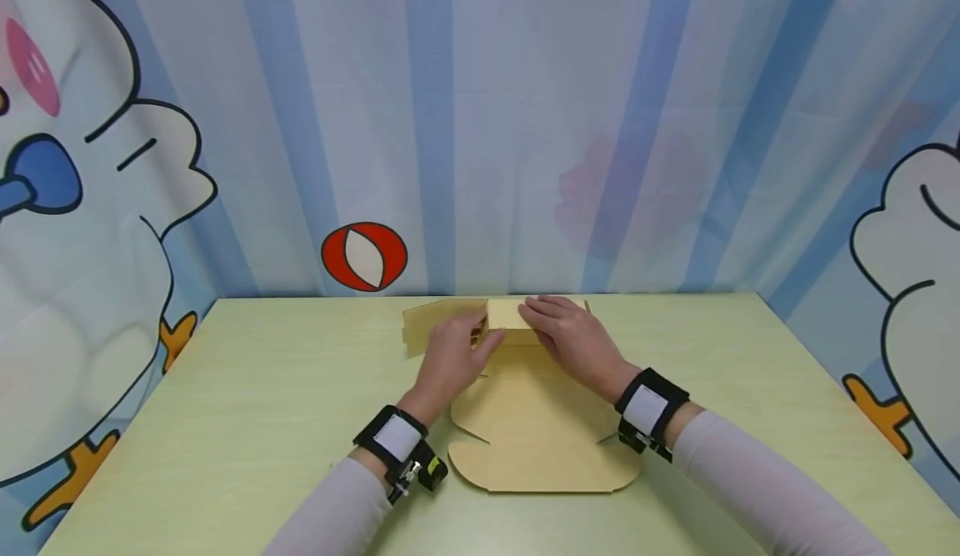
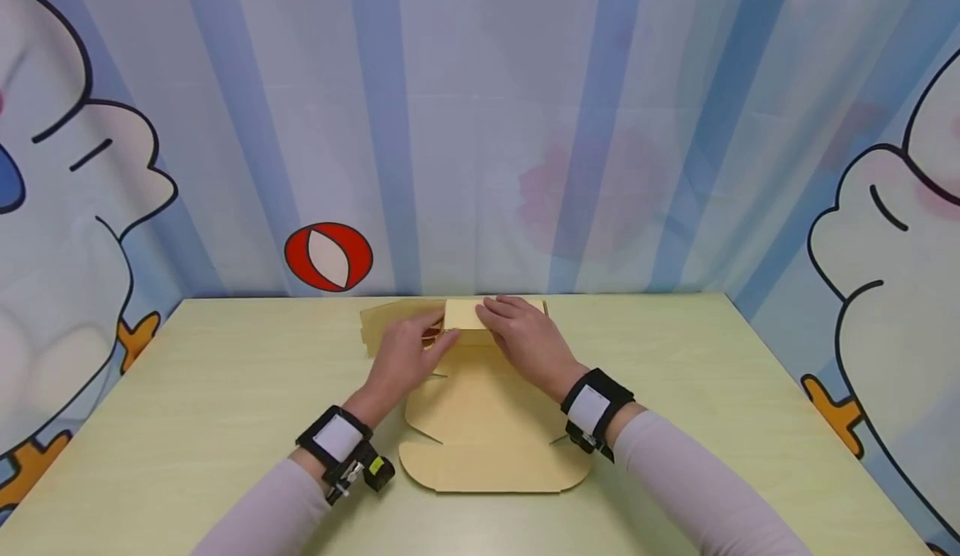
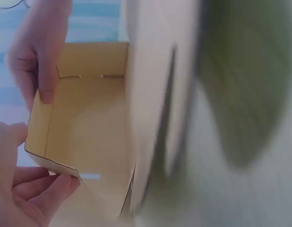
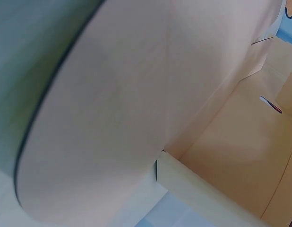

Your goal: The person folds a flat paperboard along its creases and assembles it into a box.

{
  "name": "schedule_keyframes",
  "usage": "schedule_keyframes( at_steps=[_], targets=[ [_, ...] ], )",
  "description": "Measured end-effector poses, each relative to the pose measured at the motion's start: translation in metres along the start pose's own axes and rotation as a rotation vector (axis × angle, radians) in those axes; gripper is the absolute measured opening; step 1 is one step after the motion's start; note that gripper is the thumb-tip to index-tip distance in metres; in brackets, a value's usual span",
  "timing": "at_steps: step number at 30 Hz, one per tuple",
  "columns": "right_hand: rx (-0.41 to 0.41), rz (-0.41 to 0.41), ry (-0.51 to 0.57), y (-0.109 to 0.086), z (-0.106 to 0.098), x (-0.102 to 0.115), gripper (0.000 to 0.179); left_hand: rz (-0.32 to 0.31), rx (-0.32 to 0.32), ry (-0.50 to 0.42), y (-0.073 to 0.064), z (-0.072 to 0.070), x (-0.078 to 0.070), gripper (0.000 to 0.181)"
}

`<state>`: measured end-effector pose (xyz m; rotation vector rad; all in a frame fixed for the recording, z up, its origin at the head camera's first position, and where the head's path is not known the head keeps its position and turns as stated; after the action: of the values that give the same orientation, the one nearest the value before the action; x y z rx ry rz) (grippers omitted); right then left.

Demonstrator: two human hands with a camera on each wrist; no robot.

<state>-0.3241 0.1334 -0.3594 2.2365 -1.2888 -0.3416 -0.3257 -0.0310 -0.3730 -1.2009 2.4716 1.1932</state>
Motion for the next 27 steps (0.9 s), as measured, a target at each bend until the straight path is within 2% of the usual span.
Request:
schedule_keyframes(
  at_steps=[8, 11, 15, 18, 22, 27],
  targets=[
    [0.012, 0.009, 0.012, -0.001, 0.000, 0.001, 0.043, -0.264, -0.075, -0.315, -0.003, 0.011, 0.013, 0.037],
    [0.011, 0.007, 0.010, 0.000, -0.001, 0.003, 0.043, -0.382, -0.084, -0.488, -0.004, 0.016, 0.017, 0.039],
    [0.002, 0.009, 0.008, 0.000, -0.001, 0.003, 0.043, -0.551, -0.109, -0.766, -0.005, 0.025, 0.021, 0.040],
    [-0.006, 0.008, 0.012, 0.000, 0.000, 0.003, 0.043, -0.651, -0.135, -0.910, -0.005, 0.029, 0.022, 0.039],
    [-0.008, 0.008, 0.017, 0.000, 0.000, 0.003, 0.042, -0.735, -0.160, -1.013, -0.007, 0.032, 0.022, 0.037],
    [-0.003, 0.020, 0.020, -0.001, 0.000, 0.002, 0.042, -0.770, -0.162, -1.074, -0.007, 0.034, 0.020, 0.037]
  ],
)
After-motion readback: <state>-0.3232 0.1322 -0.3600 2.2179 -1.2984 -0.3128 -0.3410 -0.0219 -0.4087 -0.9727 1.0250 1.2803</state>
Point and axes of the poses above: each hand's wrist, its own y-axis towards the middle knuckle, its own z-axis out of the palm, x = y × z, the point moved 6 cm from there along y, towards the middle knuckle, and after that the axes turned 13 degrees about z, right-handed, at the moved point
